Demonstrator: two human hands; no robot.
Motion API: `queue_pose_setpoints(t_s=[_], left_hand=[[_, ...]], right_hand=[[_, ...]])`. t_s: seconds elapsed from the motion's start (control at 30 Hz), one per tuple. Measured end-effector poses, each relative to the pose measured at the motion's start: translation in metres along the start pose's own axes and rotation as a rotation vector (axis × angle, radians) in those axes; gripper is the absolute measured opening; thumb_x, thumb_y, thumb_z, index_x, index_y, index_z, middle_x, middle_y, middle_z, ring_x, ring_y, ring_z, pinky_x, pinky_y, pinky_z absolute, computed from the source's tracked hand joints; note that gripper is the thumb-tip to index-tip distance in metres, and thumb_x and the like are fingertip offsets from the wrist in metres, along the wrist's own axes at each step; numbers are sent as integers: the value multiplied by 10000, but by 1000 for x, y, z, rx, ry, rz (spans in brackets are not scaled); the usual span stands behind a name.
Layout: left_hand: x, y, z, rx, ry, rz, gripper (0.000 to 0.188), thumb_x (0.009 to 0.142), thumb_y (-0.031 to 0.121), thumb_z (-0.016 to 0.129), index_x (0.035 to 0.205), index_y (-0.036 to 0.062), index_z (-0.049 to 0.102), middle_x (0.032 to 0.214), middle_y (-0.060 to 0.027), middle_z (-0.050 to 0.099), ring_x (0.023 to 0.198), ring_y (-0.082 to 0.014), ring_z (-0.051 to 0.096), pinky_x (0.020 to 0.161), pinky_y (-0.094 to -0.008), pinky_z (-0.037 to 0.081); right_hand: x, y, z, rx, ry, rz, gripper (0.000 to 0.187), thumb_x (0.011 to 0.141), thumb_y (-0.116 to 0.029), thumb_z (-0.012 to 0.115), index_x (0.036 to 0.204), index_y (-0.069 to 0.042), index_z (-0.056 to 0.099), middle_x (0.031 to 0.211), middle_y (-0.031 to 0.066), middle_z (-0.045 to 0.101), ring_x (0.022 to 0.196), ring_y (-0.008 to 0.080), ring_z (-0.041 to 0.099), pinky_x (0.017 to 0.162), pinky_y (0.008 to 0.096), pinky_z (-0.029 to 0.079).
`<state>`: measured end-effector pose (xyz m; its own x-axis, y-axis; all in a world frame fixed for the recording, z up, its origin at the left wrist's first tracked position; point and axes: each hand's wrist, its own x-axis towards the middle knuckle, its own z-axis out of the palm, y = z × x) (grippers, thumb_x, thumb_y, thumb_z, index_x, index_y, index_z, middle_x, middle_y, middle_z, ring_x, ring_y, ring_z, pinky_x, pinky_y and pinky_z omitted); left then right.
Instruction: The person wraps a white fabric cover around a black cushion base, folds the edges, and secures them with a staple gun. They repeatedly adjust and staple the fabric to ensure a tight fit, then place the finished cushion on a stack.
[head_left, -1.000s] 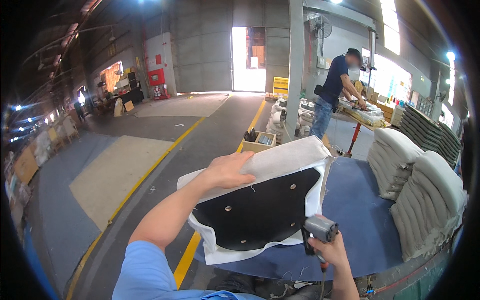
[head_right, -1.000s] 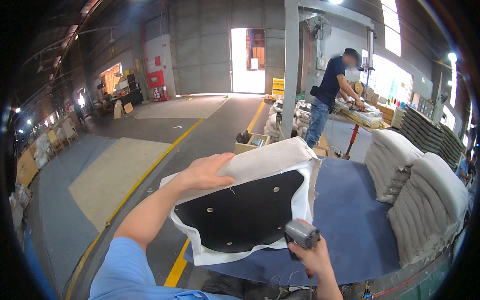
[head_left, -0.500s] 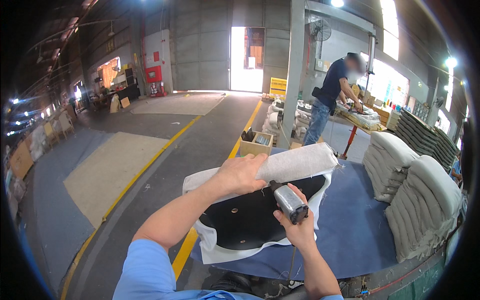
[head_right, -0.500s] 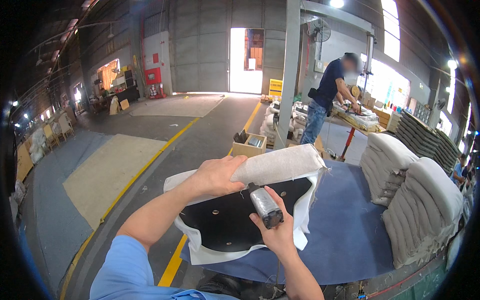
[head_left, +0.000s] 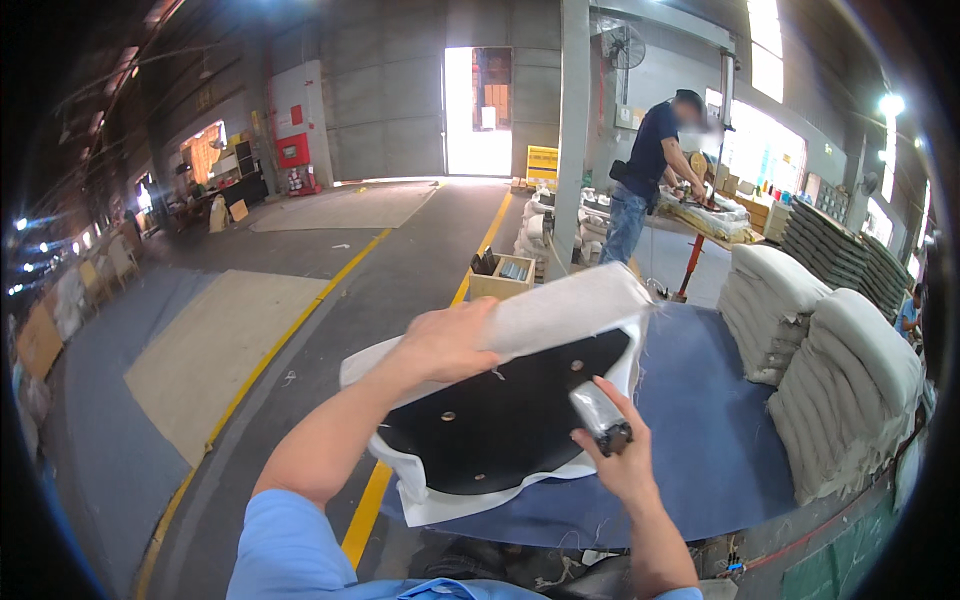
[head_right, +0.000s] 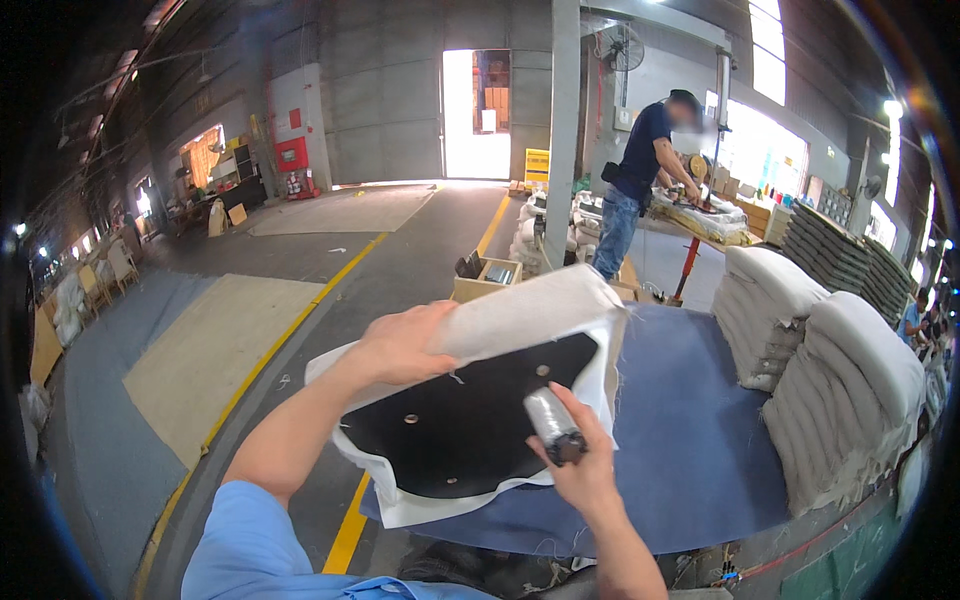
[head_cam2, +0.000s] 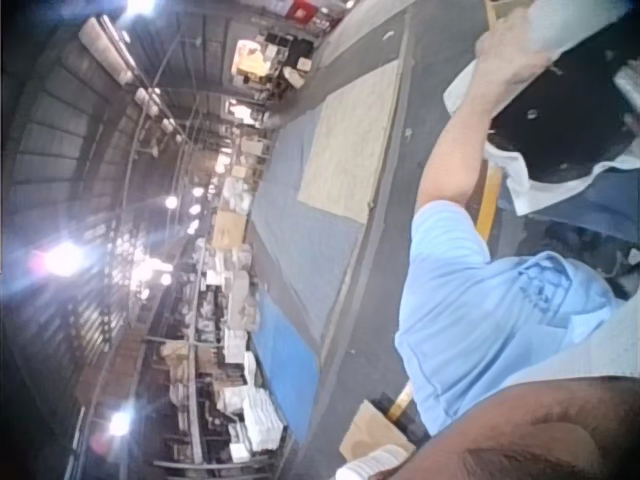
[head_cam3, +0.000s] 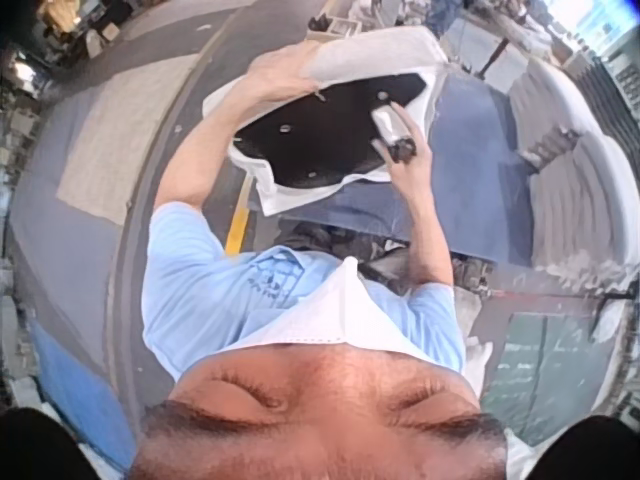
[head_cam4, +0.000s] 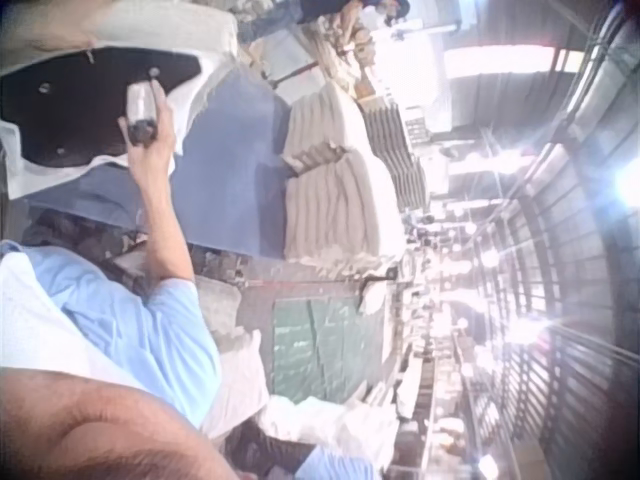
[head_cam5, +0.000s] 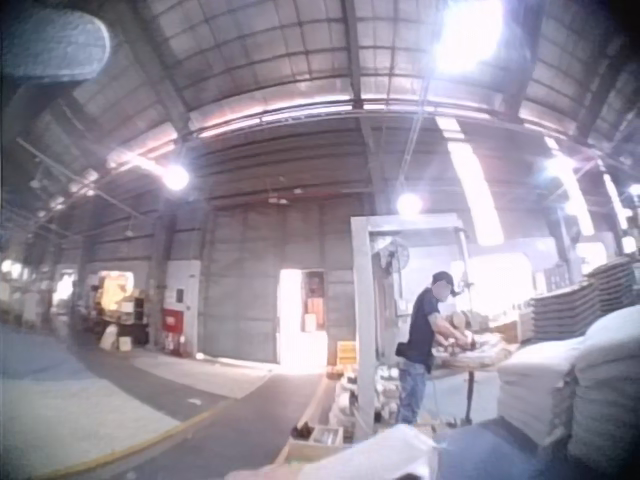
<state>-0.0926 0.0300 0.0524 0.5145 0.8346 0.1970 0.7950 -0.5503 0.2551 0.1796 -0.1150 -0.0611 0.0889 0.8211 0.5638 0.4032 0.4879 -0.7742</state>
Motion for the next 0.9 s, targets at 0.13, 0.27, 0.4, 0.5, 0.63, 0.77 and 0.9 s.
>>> queue_pose_setpoints(t_s=[0.13, 0.27, 0.4, 0.5, 0.63, 0.77, 0.9], left_hand=[[-42, -50, -12, -167, 3, -141, 854, 864, 439, 809, 1571, 104, 464, 1451, -214, 653, 1345, -391, 632, 1124, -482, 495], [-95, -89, -9, -173, 54, -354, 860, 863, 458, 815, 1541, 52, 475, 1421, -229, 671, 1337, -390, 642, 1123, -474, 492], [-113, -78, -14, -140, 43, -458, 877, 864, 484, 820, 1514, 11, 468, 1384, -261, 681, 1313, -415, 654, 1118, -476, 493], [-105, -44, -26, -78, -41, -485, 884, 876, 502, 811, 1495, -20, 457, 1363, -293, 679, 1295, -444, 658, 1114, -483, 494], [-78, 2, -35, -147, -117, -272, 923, 919, 535, 774, 1540, -41, 406, 1382, -322, 656, 1283, -454, 660, 1112, -481, 492], [-46, 25, 1, -498, -256, 89, 988, 1044, 619, 586, 1681, -28, 193, 1621, -312, 443, 1478, -399, 506, 1225, -435, 391], [-21, 61, 96, -819, -602, 384, 895, 1121, 666, 337, 1744, 87, 59, 1792, -226, 154, 1657, -336, 190, 1329, -427, 224]], right_hand=[[-40, 66, -64, -499, 15, 235, 731, 813, 66, 773, 1493, -150, 616, 1299, 169, 660, 1204, 389, 682, 1033, 415, 540], [-100, 164, -116, -883, -29, 479, 724, 809, 47, 709, 1471, -232, 622, 1397, 176, 588, 1194, 421, 670, 991, 472, 567], [-140, 208, -132, -1081, -144, 639, 787, 773, 23, 781, 1485, -258, 595, 1472, 160, 517, 1231, 416, 634, 985, 495, 573], [-140, 208, -113, -1177, -218, 646, 787, 767, -21, 817, 1488, -239, 590, 1502, 146, 486, 1267, 415, 604, 1034, 510, 545], [-101, 169, -107, -936, -368, 508, 737, 880, -208, 819, 1566, -181, 548, 1506, 230, 531, 1359, 410, 568, 1110, 497, 495], [-28, 42, -65, 354, -235, 449, 763, 1043, -409, 719, 1681, -159, 384, 1502, 147, 590, 1270, 292, 654, 1080, 426, 524], [-28, -4, -69, 605, -59, 493, 760, 1110, -585, 510, 1625, -35, 406, 1487, 150, 608, 1363, 283, 604, 1132, 452, 503]])
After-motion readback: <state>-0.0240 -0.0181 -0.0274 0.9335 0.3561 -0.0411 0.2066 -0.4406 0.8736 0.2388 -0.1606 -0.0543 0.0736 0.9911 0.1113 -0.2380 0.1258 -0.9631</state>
